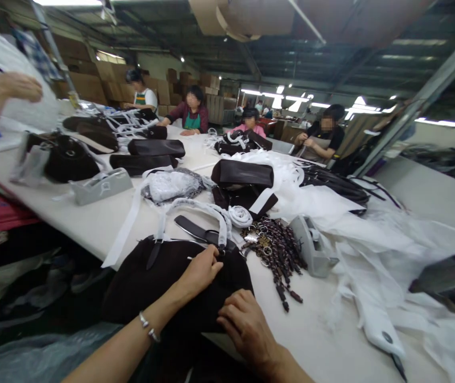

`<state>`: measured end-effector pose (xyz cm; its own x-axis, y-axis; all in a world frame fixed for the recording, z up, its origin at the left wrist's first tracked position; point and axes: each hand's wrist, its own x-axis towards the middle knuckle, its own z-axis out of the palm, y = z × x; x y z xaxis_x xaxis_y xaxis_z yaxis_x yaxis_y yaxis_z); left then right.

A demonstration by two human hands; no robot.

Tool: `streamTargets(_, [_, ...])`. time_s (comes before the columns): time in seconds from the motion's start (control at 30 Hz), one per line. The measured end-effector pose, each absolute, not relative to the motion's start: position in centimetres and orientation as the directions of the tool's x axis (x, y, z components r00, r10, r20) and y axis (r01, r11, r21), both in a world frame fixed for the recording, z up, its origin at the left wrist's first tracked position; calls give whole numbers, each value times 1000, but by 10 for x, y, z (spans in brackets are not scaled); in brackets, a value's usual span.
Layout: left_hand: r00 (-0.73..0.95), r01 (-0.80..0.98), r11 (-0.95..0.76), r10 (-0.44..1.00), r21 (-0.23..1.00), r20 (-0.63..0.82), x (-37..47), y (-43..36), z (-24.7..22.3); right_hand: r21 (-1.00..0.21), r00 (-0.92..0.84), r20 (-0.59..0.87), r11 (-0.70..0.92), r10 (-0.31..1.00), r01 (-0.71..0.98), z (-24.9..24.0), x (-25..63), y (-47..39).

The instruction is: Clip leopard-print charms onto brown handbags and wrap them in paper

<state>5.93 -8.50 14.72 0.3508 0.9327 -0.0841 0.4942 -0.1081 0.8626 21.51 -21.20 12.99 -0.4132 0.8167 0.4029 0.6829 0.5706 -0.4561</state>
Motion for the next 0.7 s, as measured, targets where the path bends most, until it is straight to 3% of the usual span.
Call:
streamTargets(0.13, [283, 411, 34, 945, 911, -162, 78, -74, 127, -462, -383, 439, 570, 813, 680, 131, 215, -214])
streamTargets(0.23, [259, 315, 108, 946, 943, -195, 81, -67, 121, -533, -360, 450, 569, 818, 627, 141, 221, -211])
streamTargets(0.4, [256, 189, 174, 941, 966, -220, 81, -60, 119, -604, -59, 467, 366, 882, 708, 156, 274, -183])
streamTargets(0.5, [259, 150, 193, 939, 970, -227, 82, -59, 118, -522, 53, 400, 179, 915, 834, 164, 313, -154])
streamTargets(0.57, [258, 134, 200, 939, 971, -228, 82, -59, 116, -391, 21, 321, 112, 947, 914, 169, 325, -133])
streamTargets(0.7, [257, 115, 203, 940, 973, -226, 82, -60, 112, -154, -137, 166, 163, 977, 975, 167, 316, -92])
